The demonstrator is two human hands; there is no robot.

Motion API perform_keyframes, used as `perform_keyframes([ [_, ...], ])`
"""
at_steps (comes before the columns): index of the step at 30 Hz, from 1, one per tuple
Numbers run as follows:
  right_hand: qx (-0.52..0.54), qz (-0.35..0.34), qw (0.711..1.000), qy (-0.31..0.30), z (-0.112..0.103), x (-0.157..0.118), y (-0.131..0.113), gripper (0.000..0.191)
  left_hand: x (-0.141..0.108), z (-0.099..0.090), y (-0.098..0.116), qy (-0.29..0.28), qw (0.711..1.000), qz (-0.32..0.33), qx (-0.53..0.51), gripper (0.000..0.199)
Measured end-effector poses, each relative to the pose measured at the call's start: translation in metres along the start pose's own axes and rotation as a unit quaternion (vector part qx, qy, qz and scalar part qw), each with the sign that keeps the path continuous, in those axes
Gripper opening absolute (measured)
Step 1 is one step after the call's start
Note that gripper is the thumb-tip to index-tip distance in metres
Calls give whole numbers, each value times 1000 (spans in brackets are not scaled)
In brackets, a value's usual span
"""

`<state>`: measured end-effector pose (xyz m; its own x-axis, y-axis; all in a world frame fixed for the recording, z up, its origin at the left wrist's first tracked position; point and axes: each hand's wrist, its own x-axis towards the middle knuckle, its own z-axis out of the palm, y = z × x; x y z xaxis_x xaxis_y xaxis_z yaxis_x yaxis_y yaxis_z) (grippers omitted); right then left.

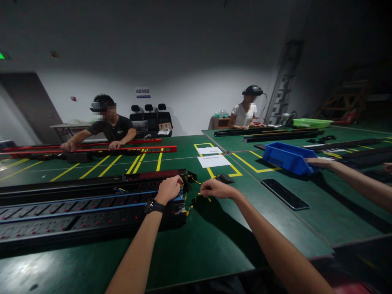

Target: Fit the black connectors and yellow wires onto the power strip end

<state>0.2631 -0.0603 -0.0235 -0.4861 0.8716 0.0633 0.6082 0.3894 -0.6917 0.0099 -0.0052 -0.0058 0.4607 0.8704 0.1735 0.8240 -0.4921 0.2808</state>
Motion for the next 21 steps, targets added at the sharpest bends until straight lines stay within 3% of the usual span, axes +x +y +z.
perform_keyframes([
  [12, -5, 8, 1000, 12, 4, 2, 0, 17, 1, -1, 1, -6, 1000, -6, 5, 31],
  [18, -10, -8, 998, 60, 3, 3, 0, 18, 0, 0, -1, -1, 1000, 2, 5, 32],
  [21, -11, -6, 999, 46, 2, 3, 4, 18, 0, -1, -2, 0, 1000, 3, 5, 32],
])
